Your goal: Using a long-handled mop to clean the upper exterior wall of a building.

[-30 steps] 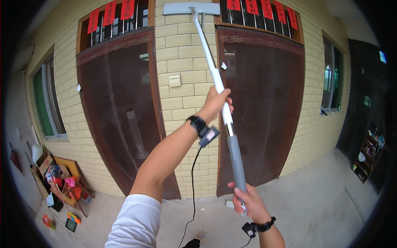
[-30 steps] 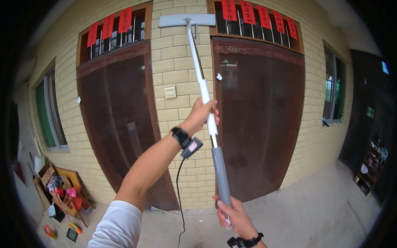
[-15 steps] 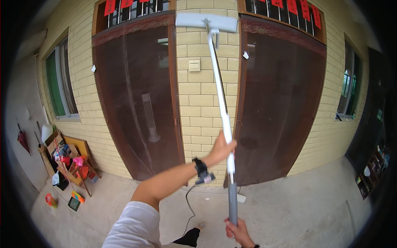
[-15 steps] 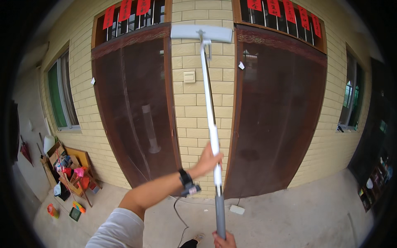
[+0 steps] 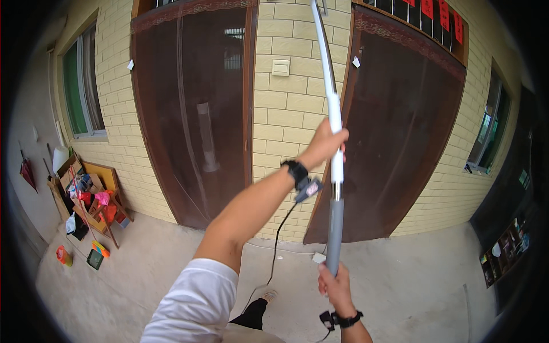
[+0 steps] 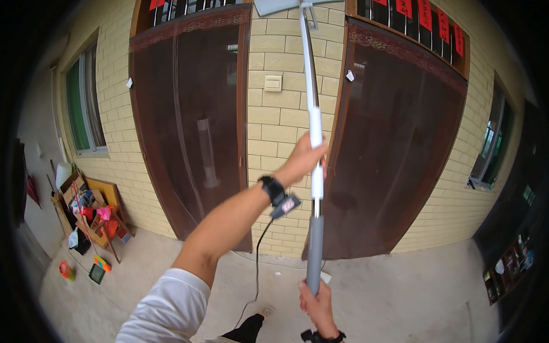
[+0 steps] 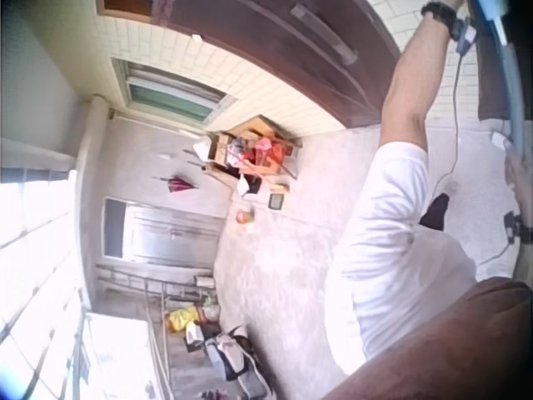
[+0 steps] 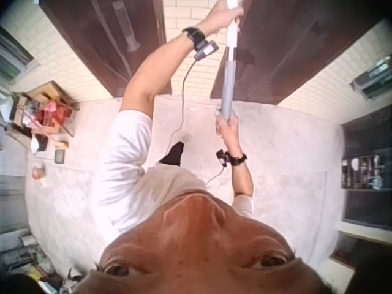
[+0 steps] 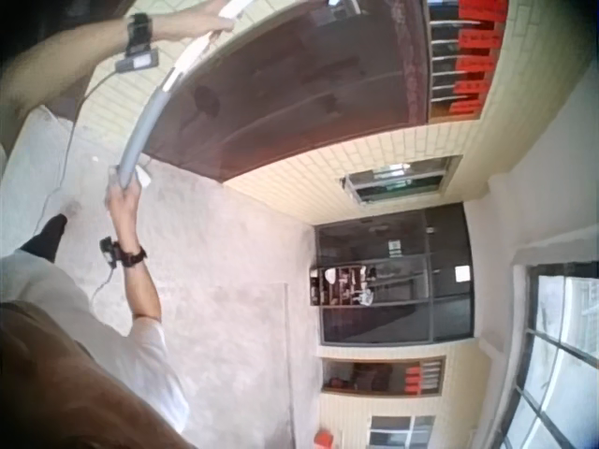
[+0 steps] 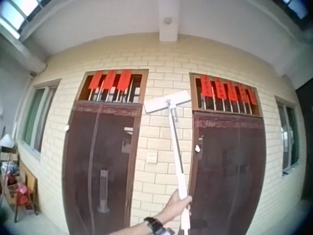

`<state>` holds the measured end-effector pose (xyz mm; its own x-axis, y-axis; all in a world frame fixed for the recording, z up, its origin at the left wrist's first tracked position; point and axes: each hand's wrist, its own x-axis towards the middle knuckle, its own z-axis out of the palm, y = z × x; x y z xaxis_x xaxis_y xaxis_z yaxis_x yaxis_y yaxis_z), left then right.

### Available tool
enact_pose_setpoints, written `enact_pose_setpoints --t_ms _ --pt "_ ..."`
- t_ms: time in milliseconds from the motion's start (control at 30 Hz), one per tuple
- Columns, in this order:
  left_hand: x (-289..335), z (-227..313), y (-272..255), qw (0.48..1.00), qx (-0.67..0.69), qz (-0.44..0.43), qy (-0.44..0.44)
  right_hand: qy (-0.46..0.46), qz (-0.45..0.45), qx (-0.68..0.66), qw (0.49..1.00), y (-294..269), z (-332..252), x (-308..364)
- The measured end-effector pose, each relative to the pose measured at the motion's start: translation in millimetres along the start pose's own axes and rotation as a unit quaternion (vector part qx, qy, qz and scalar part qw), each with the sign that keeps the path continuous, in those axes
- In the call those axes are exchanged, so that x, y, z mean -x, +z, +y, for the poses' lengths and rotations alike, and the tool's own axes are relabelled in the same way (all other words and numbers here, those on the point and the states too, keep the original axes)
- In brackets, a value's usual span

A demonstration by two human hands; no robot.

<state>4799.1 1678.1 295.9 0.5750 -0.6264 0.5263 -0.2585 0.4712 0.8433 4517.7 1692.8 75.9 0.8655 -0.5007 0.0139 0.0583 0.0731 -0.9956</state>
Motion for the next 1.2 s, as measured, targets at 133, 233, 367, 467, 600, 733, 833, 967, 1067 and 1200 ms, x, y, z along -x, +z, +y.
enact_pose_setpoints --t_ms 133,233,367,467,600,733,833,967,1067,1200 --pt "-15 3 -5 1.000 -0.026 0.010 -0.014 -0.005 -0.006 -0.006 1.000 -2 -11 -11" --pt "20 -29 5 1.000 0.008 0.004 -0.015 0.021 0.020 0.000 1.000 -12 30 10" --pt "94 -82 8 0.997 0.035 0.002 -0.074 0.055 0.033 0.034 0.997 -23 97 56" --pt "147 -111 9 0.991 0.064 0.007 -0.117 0.087 0.051 0.053 0.993 -21 123 96" --pt "195 -136 13 0.985 0.067 0.009 -0.156 0.128 0.044 0.019 0.991 -25 159 133" --pt "217 -151 15 0.985 0.055 0.015 -0.165 0.145 0.011 0.026 0.989 -37 196 155" --pt "228 -149 5 0.983 0.046 0.033 -0.174 0.107 0.012 0.013 0.994 -22 195 161" --pt "229 -150 12 0.983 0.031 0.034 -0.177 0.128 0.022 -0.016 0.991 -15 189 169" --pt "231 -140 3 0.981 0.004 0.050 -0.188 0.138 0.015 -0.016 0.990 -3 183 165" --pt "218 -116 3 0.983 -0.016 0.063 -0.173 0.113 0.004 -0.031 0.993 9 182 157"
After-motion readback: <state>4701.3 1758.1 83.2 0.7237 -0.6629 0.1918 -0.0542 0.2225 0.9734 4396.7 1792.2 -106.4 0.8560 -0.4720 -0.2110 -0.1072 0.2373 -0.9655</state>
